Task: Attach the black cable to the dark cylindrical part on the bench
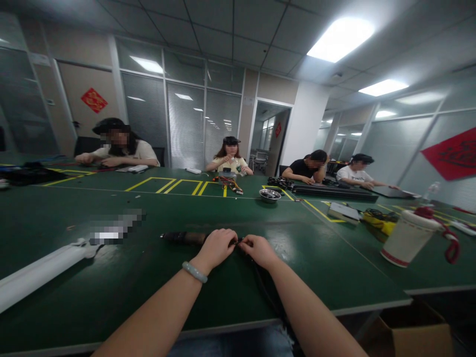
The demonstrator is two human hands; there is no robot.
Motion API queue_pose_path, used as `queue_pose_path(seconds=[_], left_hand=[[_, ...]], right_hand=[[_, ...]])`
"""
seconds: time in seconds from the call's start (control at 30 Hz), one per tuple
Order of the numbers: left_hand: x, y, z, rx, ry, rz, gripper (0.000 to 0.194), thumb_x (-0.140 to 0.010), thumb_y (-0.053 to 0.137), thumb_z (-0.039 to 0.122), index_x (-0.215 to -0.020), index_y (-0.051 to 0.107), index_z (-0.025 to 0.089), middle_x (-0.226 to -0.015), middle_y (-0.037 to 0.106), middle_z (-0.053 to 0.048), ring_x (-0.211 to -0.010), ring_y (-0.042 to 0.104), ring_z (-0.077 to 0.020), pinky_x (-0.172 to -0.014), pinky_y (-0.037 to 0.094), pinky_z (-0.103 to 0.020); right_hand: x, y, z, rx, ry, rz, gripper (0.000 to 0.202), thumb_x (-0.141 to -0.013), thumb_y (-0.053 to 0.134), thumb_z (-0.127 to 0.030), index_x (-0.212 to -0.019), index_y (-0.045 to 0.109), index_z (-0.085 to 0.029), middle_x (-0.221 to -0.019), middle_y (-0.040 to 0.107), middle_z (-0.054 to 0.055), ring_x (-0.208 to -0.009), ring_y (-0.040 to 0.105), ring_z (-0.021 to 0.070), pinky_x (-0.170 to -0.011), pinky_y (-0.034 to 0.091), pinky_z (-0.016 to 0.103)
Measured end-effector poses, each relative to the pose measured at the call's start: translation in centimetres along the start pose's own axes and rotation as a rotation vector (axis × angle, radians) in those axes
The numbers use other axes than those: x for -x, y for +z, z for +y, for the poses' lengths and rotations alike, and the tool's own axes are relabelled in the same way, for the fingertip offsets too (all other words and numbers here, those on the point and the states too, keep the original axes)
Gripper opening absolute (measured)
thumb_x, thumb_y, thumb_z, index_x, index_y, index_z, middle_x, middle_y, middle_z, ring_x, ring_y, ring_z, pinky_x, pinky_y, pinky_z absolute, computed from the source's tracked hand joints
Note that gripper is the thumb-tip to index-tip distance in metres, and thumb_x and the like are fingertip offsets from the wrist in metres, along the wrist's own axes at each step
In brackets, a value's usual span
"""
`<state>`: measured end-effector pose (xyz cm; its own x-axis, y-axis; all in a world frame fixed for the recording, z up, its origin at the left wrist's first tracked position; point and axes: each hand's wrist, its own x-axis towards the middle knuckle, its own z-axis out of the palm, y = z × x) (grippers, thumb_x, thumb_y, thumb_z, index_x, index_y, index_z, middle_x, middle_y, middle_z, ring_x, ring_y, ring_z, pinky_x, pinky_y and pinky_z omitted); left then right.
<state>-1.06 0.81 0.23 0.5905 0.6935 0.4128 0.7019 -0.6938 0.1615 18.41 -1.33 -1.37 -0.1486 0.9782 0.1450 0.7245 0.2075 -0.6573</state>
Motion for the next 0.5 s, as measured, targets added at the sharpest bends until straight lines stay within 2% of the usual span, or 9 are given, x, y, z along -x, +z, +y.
queue_pose_path(seconds=[0.1, 0.33, 0.5], left_hand=[[0.12, 0.09, -0.03, 0.005, 0.013, 0.017, 0.013, -0.086, 0.055, 0.018, -0.097, 0.060, 0.022, -0.101, 0.065, -0.003, -0.095, 0.059, -0.0191, -0.084, 0.043, -0.033], [-0.20, 0.15, 0.15, -0.033, -0.010, 0.006, 0.009, -0.086, 0.057, 0.022, -0.094, 0.059, 0.022, -0.097, 0.065, -0.003, -0.091, 0.059, -0.0199, -0.081, 0.043, -0.033], [-0.41, 0.19, 0.02, -0.020, 0.001, 0.003, 0.008, -0.086, 0.057, 0.022, -0.094, 0.060, 0.023, -0.096, 0.065, -0.002, -0.090, 0.059, -0.0195, -0.081, 0.041, -0.032]], right_hand=[[-0.03, 0.06, -0.01, 0.011, -0.002, -0.004, 0.022, -0.090, 0.057, -0.039, -0.091, 0.068, -0.021, -0.070, 0.067, -0.001, -0.058, 0.057, 0.0104, -0.055, 0.038, 0.020], [-0.26, 0.62, 0.39, 0.098, -0.002, 0.060, 0.020, -0.086, 0.062, -0.040, -0.094, 0.068, -0.022, -0.071, 0.064, -0.002, -0.059, 0.055, 0.0105, -0.051, 0.032, 0.020], [-0.46, 0.71, 0.18, 0.133, 0.014, 0.069, 0.020, -0.086, 0.062, -0.041, -0.093, 0.068, -0.023, -0.074, 0.065, -0.001, -0.064, 0.056, 0.0114, -0.053, 0.033, 0.021]])
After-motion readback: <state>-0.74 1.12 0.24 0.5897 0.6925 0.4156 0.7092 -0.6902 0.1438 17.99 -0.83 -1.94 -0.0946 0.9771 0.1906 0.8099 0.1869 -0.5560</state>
